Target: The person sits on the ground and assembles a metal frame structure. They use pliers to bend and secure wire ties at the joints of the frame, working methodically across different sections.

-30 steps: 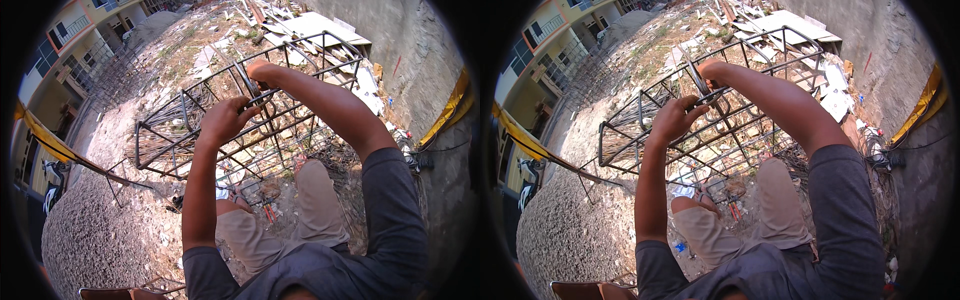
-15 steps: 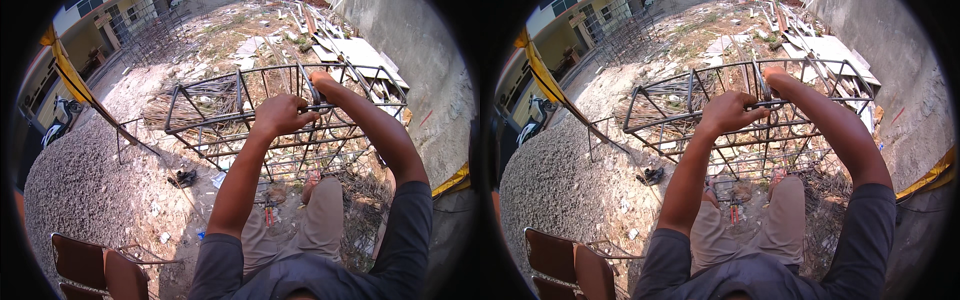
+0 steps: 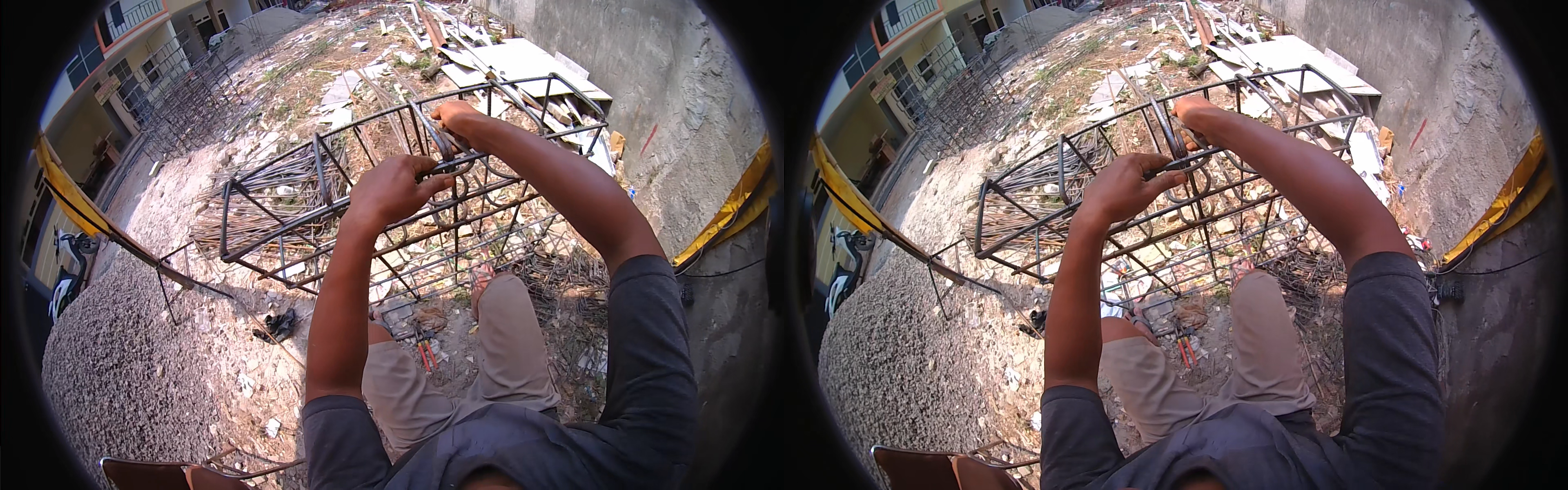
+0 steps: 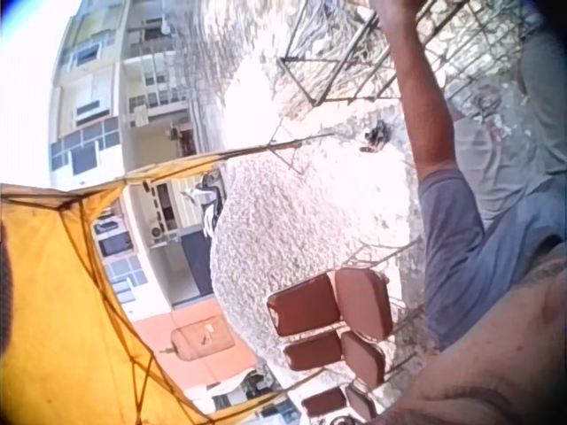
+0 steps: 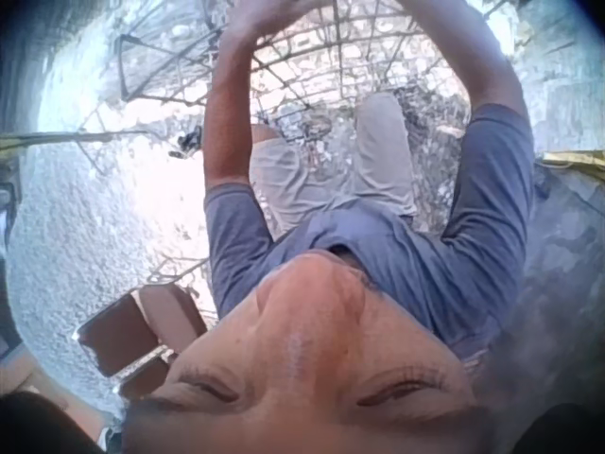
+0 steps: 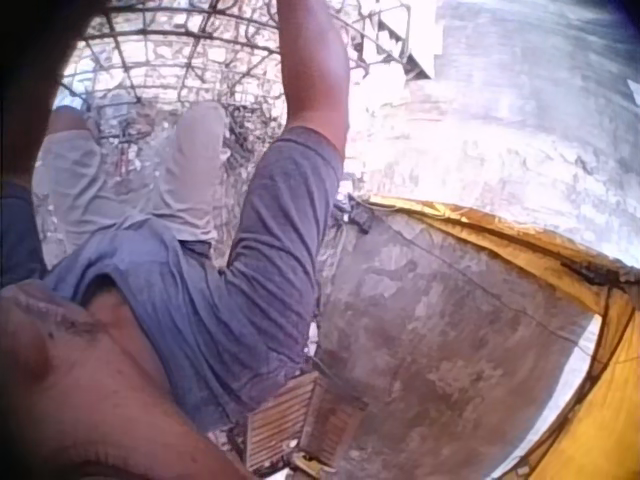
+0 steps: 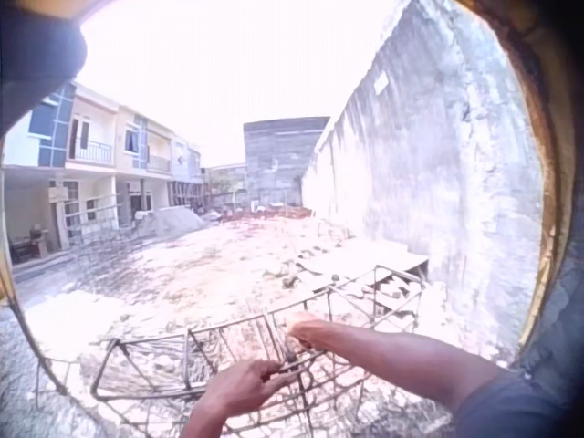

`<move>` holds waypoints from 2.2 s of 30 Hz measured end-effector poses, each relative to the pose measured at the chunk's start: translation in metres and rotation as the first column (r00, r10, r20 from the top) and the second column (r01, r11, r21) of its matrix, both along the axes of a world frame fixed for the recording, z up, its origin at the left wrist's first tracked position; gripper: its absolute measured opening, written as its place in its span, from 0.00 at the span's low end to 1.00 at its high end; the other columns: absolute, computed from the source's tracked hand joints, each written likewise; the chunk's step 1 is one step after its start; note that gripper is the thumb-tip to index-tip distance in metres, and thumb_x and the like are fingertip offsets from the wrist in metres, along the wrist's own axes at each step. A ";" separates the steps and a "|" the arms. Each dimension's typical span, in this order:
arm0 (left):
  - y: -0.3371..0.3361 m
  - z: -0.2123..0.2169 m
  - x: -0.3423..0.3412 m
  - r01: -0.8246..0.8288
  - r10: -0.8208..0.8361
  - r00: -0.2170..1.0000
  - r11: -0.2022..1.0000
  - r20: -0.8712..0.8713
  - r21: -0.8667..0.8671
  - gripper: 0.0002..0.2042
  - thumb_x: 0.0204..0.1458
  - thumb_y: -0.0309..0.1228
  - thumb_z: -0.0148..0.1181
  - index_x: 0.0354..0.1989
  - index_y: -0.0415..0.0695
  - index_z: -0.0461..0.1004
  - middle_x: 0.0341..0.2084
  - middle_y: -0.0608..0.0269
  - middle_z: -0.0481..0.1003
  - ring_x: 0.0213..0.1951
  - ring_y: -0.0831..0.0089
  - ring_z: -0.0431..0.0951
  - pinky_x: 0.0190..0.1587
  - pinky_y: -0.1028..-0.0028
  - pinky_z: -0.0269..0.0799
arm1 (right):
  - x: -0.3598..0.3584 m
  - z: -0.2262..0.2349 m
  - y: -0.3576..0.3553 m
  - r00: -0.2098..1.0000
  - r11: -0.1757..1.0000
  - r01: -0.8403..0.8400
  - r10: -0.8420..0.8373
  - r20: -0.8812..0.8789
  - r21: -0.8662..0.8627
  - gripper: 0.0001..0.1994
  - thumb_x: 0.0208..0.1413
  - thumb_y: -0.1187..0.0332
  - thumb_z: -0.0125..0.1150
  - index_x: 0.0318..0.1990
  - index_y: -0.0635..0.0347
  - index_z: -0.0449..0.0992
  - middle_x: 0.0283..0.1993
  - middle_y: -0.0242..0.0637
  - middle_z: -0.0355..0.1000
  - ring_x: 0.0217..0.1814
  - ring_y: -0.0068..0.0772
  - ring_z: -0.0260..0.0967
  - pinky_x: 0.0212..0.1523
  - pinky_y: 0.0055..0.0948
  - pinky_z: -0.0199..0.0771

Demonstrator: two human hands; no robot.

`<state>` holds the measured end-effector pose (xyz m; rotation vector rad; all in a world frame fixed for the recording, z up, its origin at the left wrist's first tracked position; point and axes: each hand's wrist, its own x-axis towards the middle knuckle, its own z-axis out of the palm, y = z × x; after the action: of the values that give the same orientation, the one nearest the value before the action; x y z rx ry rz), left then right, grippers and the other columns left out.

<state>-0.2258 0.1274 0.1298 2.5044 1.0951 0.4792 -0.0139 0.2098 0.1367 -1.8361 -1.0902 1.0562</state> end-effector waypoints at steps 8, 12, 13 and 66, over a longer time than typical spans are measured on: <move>0.005 0.002 -0.004 0.086 -0.084 0.995 0.995 0.051 -0.045 0.26 0.58 0.51 0.65 0.53 0.40 0.81 0.40 0.48 0.84 0.40 0.56 0.83 0.46 0.61 0.76 | -0.006 0.004 -0.006 0.989 0.988 -0.147 0.148 -0.017 0.048 0.16 0.70 0.61 0.47 0.53 0.63 0.73 0.28 0.38 0.72 0.21 0.32 0.71 0.18 0.33 0.74; 0.006 0.000 0.000 0.118 -0.115 0.990 0.992 0.078 -0.041 0.23 0.59 0.48 0.66 0.49 0.39 0.82 0.34 0.51 0.83 0.37 0.63 0.82 0.42 0.62 0.75 | -0.004 0.002 -0.004 0.993 0.993 -0.115 0.115 0.022 -0.008 0.17 0.68 0.60 0.50 0.56 0.60 0.72 0.34 0.43 0.71 0.25 0.35 0.73 0.22 0.40 0.76; 0.004 -0.002 0.000 0.103 -0.103 0.988 0.995 0.115 0.004 0.22 0.59 0.48 0.66 0.48 0.39 0.82 0.32 0.53 0.83 0.34 0.66 0.81 0.41 0.64 0.74 | -0.004 0.009 -0.014 0.992 0.992 -0.122 0.122 -0.008 0.009 0.17 0.67 0.59 0.51 0.55 0.60 0.72 0.33 0.44 0.71 0.23 0.36 0.70 0.24 0.40 0.76; -0.005 0.017 -0.005 0.075 -0.074 0.997 0.989 0.014 -0.129 0.23 0.59 0.49 0.64 0.52 0.41 0.82 0.44 0.47 0.83 0.44 0.55 0.83 0.51 0.60 0.76 | -0.008 0.003 -0.009 0.955 0.990 -0.094 0.118 -0.271 0.102 0.14 0.62 0.58 0.53 0.31 0.59 0.71 0.21 0.34 0.67 0.14 0.30 0.62 0.14 0.34 0.69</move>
<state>-0.2303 0.1220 0.1472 2.4171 0.9919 0.3857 -0.0220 0.2010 0.1397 -1.5202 -1.0571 1.2643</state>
